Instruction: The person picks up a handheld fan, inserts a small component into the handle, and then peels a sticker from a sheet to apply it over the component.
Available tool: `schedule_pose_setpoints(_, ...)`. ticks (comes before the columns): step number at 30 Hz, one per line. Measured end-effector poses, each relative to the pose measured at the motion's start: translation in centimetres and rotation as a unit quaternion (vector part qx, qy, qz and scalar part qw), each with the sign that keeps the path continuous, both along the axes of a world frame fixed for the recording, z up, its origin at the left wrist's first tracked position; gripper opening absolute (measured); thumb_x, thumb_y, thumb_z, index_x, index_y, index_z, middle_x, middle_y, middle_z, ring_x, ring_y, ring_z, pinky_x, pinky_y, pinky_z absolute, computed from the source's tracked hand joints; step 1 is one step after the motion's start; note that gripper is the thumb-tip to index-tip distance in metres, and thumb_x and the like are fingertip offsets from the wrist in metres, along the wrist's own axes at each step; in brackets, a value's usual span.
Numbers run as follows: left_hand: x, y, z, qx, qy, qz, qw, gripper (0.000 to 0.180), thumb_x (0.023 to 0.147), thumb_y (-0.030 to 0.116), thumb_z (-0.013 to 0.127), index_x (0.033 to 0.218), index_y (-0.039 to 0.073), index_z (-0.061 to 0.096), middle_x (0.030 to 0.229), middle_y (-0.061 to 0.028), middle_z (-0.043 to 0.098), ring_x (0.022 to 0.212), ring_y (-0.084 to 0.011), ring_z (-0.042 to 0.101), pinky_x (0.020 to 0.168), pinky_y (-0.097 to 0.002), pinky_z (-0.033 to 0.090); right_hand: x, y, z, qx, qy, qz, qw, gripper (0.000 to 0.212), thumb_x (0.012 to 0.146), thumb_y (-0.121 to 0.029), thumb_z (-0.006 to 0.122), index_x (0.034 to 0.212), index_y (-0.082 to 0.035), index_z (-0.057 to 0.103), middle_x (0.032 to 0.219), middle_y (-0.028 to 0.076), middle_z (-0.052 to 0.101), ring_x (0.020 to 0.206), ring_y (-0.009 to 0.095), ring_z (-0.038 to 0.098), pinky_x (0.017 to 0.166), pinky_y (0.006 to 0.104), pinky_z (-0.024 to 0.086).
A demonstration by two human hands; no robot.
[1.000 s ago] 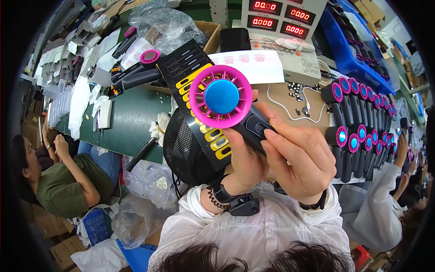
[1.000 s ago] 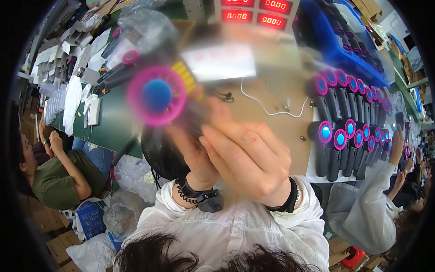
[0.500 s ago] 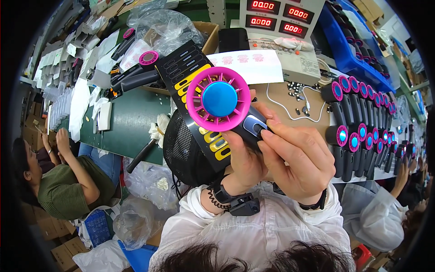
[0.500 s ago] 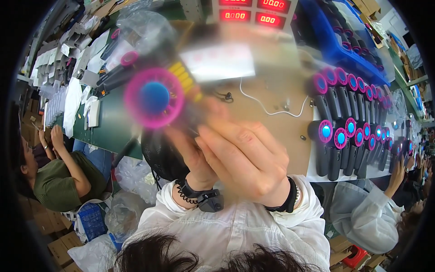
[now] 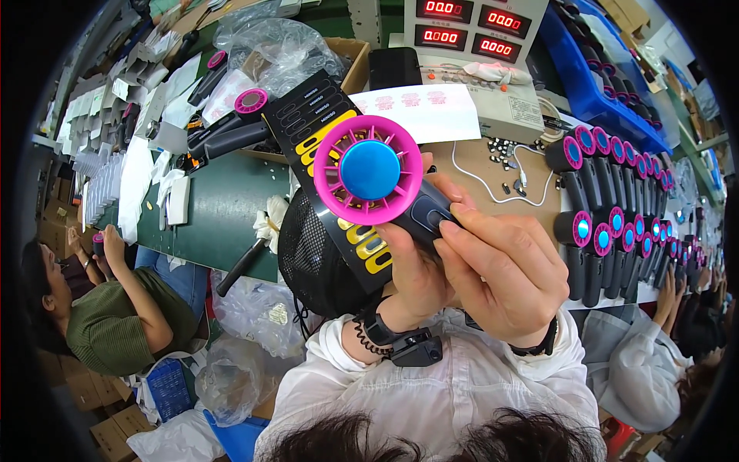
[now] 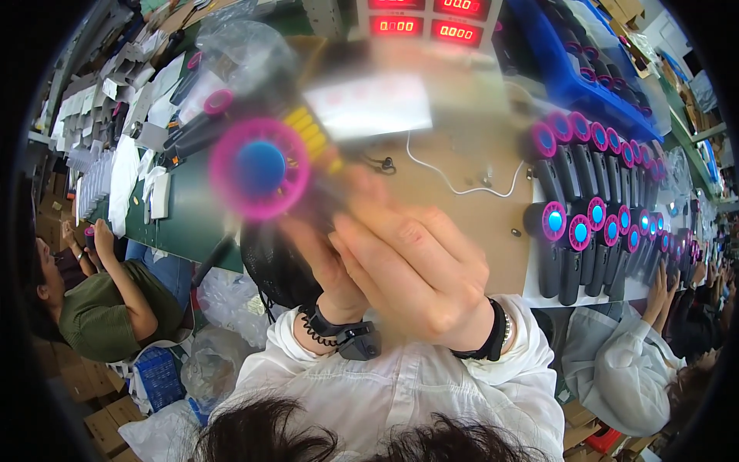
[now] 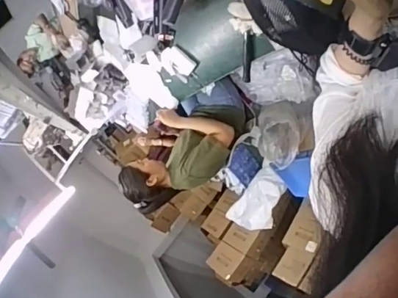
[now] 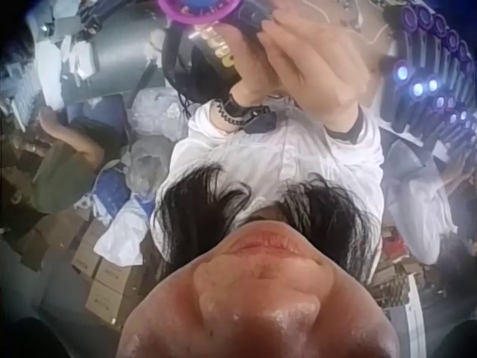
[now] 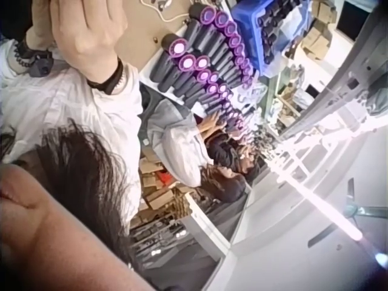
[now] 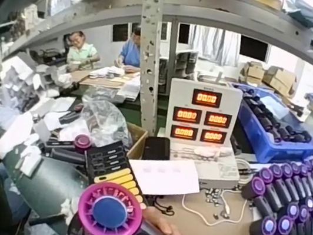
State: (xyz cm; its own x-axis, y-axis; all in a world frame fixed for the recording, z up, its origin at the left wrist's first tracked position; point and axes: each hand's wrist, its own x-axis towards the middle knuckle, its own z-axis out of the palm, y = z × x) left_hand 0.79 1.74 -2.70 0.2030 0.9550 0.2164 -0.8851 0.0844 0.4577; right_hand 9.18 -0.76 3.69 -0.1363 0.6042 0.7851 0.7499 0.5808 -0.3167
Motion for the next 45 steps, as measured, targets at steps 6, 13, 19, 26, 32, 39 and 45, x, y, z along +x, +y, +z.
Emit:
schedule_pose_setpoints(6, 0.2, -0.1, 0.1, -0.002, -0.002, 0.001, 1.0, 0.085, 0.084, 0.07, 0.043, 0.14, 0.009, 0.025, 0.106, -0.007, 0.047, 0.094, -0.0148, 0.048, 0.082, -0.0292, 0.043, 0.0, -0.1, 0.2, 0.003, -0.005, -0.007, 1.0, 0.026, 0.063, 0.0, 0.076, 0.088, 0.001, 0.07, 0.09, 0.014, 0.068, 0.07, 0.023, 0.063, 0.061, 0.0281, 0.051)
schedule_pose_setpoints(13, 0.3, 0.0, 0.5, -0.004, 0.006, 0.004, 1.0, 0.086, 0.083, 0.071, 0.043, 0.14, 0.009, 0.025, 0.107, -0.007, 0.047, 0.094, -0.0153, 0.048, 0.083, -0.0301, 0.043, -0.1, 0.0, 0.2, 0.002, -0.005, -0.015, 1.0, 0.025, 0.063, 0.0, 0.077, 0.087, 0.0, 0.07, 0.09, 0.013, 0.067, 0.069, 0.023, 0.062, 0.06, 0.0281, 0.051)
schedule_pose_setpoints(19, 0.2, -0.2, 0.5, -0.013, 0.023, 0.017, 0.999, 0.086, 0.082, 0.072, 0.041, 0.139, 0.009, 0.026, 0.106, -0.0064, 0.047, 0.093, -0.0157, 0.048, 0.083, -0.0312, 0.044, -0.3, -0.2, 0.3, -0.002, -0.005, -0.018, 1.0, 0.026, 0.062, 0.0, 0.077, 0.087, 0.0, 0.07, 0.091, 0.013, 0.067, 0.069, 0.022, 0.062, 0.06, 0.0279, 0.051)
schedule_pose_setpoints(26, 0.0, 0.0, 0.6, 0.012, 0.055, 0.03, 0.998, 0.084, 0.083, 0.072, 0.039, 0.138, 0.009, 0.028, 0.106, -0.0064, 0.047, 0.092, -0.0157, 0.049, 0.082, -0.0323, 0.045, -0.4, -0.2, 0.3, -0.007, -0.005, -0.025, 1.0, 0.026, 0.062, -0.001, 0.077, 0.087, -0.001, 0.07, 0.092, 0.012, 0.067, 0.07, 0.022, 0.062, 0.06, 0.0274, 0.051)
schedule_pose_setpoints(32, 0.3, -0.4, 0.5, -0.005, 0.021, 0.025, 0.999, 0.083, 0.084, 0.071, 0.039, 0.137, 0.009, 0.029, 0.104, -0.0068, 0.047, 0.09, -0.0159, 0.048, 0.081, -0.0327, 0.045, -0.5, -0.4, 0.1, 0.0, 0.007, -0.021, 1.0, 0.026, 0.062, -0.001, 0.077, 0.087, -0.001, 0.07, 0.092, 0.011, 0.067, 0.07, 0.022, 0.062, 0.06, 0.0272, 0.051)
schedule_pose_setpoints(39, 0.1, 0.0, 0.6, 0.029, 0.061, 0.025, 0.997, 0.084, 0.083, 0.072, 0.038, 0.137, 0.009, 0.029, 0.101, -0.0067, 0.047, 0.088, -0.0156, 0.047, 0.08, -0.0322, 0.044, -0.5, -0.5, 0.3, -0.009, 0.006, -0.026, 1.0, 0.026, 0.062, -0.001, 0.078, 0.087, -0.001, 0.071, 0.092, 0.011, 0.067, 0.071, 0.022, 0.062, 0.061, 0.0271, 0.051)
schedule_pose_setpoints(45, 0.2, -0.2, 0.8, 0.0, 0.041, 0.029, 0.999, 0.084, 0.083, 0.072, 0.037, 0.137, 0.009, 0.028, 0.101, -0.0069, 0.047, 0.088, -0.0157, 0.048, 0.08, -0.0318, 0.044, -0.3, -0.4, 0.2, -0.008, 0.005, -0.023, 1.0, 0.026, 0.062, -0.002, 0.078, 0.087, -0.002, 0.071, 0.093, 0.01, 0.067, 0.071, 0.022, 0.062, 0.061, 0.0271, 0.051)
